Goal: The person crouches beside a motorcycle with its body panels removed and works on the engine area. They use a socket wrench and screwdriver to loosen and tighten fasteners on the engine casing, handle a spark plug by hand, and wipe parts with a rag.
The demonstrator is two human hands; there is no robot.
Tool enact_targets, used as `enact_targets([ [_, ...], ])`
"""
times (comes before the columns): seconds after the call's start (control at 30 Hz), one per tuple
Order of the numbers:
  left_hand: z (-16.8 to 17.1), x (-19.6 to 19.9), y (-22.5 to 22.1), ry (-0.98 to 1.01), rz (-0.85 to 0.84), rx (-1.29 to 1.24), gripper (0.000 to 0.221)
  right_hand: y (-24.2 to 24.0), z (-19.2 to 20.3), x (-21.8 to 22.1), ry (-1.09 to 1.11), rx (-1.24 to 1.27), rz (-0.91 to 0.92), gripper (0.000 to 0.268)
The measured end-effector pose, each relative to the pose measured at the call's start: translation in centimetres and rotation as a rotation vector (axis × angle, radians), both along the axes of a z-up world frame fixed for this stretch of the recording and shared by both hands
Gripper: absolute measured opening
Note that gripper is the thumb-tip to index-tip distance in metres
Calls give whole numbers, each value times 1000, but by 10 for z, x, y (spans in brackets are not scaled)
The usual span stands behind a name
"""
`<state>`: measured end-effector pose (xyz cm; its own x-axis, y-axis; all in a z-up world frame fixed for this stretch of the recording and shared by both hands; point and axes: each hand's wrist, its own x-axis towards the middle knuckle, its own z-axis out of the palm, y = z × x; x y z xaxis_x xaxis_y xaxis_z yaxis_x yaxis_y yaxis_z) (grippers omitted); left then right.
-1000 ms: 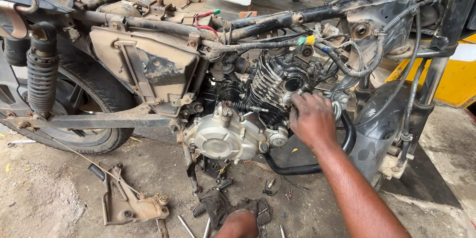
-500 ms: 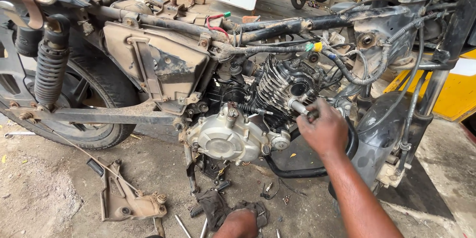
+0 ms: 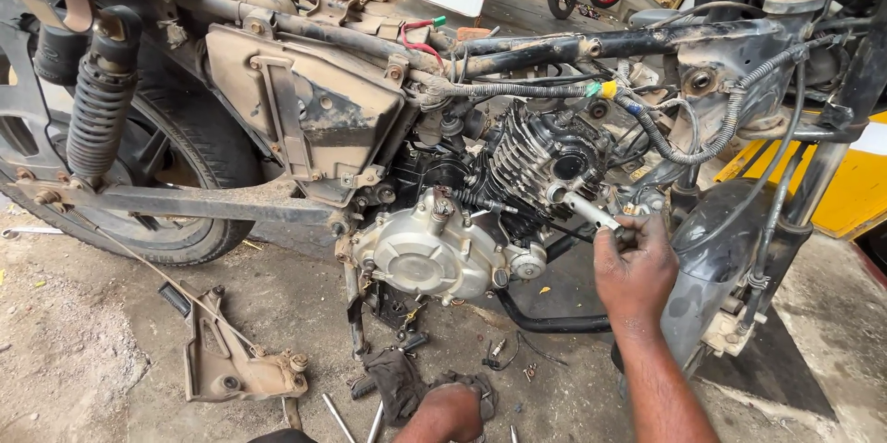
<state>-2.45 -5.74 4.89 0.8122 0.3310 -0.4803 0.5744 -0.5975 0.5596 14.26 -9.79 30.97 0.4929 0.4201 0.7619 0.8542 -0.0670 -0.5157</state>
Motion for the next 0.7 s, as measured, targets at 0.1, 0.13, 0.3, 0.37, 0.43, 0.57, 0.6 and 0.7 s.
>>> enact_targets([
  [0.1, 1, 2, 0, 35, -16, 5, 46, 5, 5, -2, -17, -49, -25, 20],
  [0.13, 0, 2, 0, 36, -9, -5, 48, 6, 5, -3, -24, -74, -33, 20],
  [0.3, 5, 1, -3, 13, -10, 1, 47, 6, 5, -12, -78, -128, -55, 20],
  [0.37, 9, 1, -2, 27, -19, -1, 49, 6, 3, -13, -176, -138, -56, 20],
  [0.43, 8, 0, -5, 18, -12, 1, 48, 5, 3, -13, -197, -135, -38, 19],
  [0.57, 9, -1, -7, -2, 10, 7, 48, 6, 13, -17, -230, -149, 19, 18],
  [0.6, 11, -2, -8, 0, 13, 8, 48, 9, 14, -13, -229, -148, 21, 18],
  [0.7, 14, -3, -9, 21, -3, 3, 50, 16, 19, -2, -180, -219, 21, 19],
])
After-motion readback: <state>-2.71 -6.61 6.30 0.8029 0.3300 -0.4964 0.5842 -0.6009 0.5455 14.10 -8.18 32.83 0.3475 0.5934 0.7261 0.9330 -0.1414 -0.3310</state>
